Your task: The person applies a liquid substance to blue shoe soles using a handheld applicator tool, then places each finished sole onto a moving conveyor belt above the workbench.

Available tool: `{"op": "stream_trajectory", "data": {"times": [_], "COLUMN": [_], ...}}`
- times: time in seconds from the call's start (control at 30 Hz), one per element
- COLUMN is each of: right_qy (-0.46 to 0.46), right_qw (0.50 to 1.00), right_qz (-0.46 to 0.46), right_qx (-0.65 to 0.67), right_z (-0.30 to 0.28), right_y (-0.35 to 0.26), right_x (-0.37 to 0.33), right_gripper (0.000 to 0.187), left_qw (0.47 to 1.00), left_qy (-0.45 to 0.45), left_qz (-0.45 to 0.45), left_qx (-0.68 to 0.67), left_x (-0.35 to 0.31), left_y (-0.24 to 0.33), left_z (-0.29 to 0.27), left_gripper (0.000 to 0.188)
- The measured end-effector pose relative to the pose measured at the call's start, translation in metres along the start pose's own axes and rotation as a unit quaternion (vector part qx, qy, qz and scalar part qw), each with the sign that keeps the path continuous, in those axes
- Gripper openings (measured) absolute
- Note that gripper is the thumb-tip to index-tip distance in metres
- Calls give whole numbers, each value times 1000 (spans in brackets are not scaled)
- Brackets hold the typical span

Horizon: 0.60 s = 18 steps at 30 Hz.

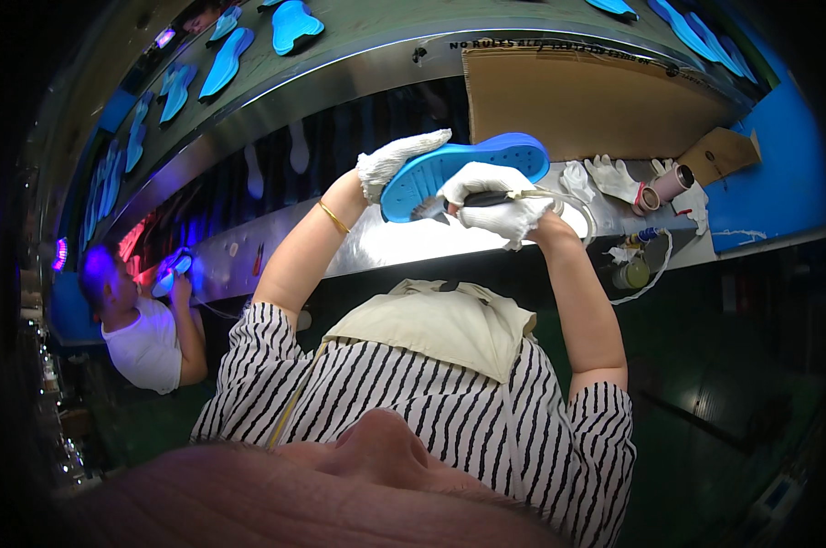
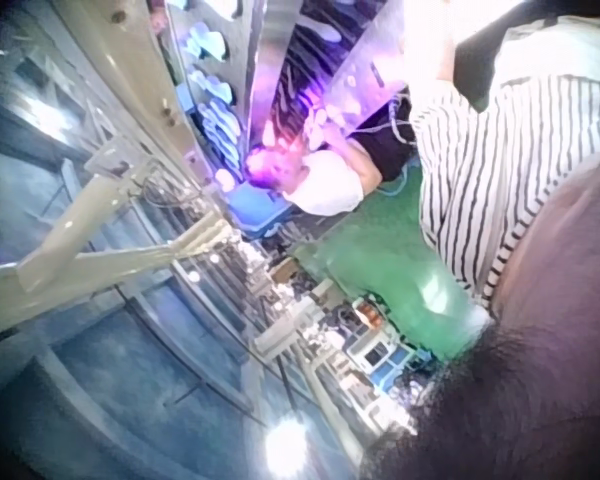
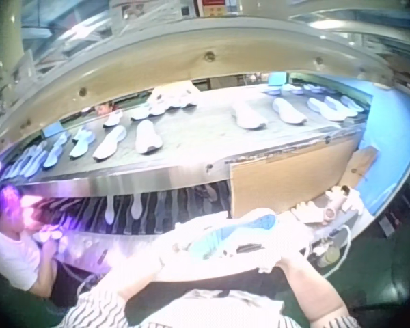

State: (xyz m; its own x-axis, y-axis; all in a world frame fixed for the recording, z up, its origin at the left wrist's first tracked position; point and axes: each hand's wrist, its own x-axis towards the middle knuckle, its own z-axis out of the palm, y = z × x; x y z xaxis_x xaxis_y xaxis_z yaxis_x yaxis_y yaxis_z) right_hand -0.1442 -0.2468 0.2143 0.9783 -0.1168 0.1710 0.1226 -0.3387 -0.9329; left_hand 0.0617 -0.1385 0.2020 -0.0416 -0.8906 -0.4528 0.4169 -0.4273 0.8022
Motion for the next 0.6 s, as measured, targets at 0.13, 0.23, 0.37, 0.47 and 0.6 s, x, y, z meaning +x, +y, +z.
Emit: {"op": "stream_trajectory", "data": {"times": [0.13,0.23,0.37,0.47,0.6], "right_qy": [13,81,167,269,409], "right_qw": [988,992,965,946,886], "right_qz": [123,-21,17,-16,2], "right_qx": [-89,92,200,181,220], "right_z": [-11,-4,-7,-39,-44], "right_y": [-3,3,29,52,71], "right_x": [-10,-14,-17,-26,-28], "right_gripper": [14,12,16,17,14], "left_qw": [1000,997,986,965,964], "left_qy": [-24,-51,-84,-144,-143], "left_qz": [-16,-4,13,-12,17], "left_qx": [2,-57,-144,-218,-223], "left_x": [4,5,4,2,4], "left_y": [-3,-11,-19,-24,-31], "left_z": [3,8,14,15,10], "left_gripper": [71,76,74,76,78]}}
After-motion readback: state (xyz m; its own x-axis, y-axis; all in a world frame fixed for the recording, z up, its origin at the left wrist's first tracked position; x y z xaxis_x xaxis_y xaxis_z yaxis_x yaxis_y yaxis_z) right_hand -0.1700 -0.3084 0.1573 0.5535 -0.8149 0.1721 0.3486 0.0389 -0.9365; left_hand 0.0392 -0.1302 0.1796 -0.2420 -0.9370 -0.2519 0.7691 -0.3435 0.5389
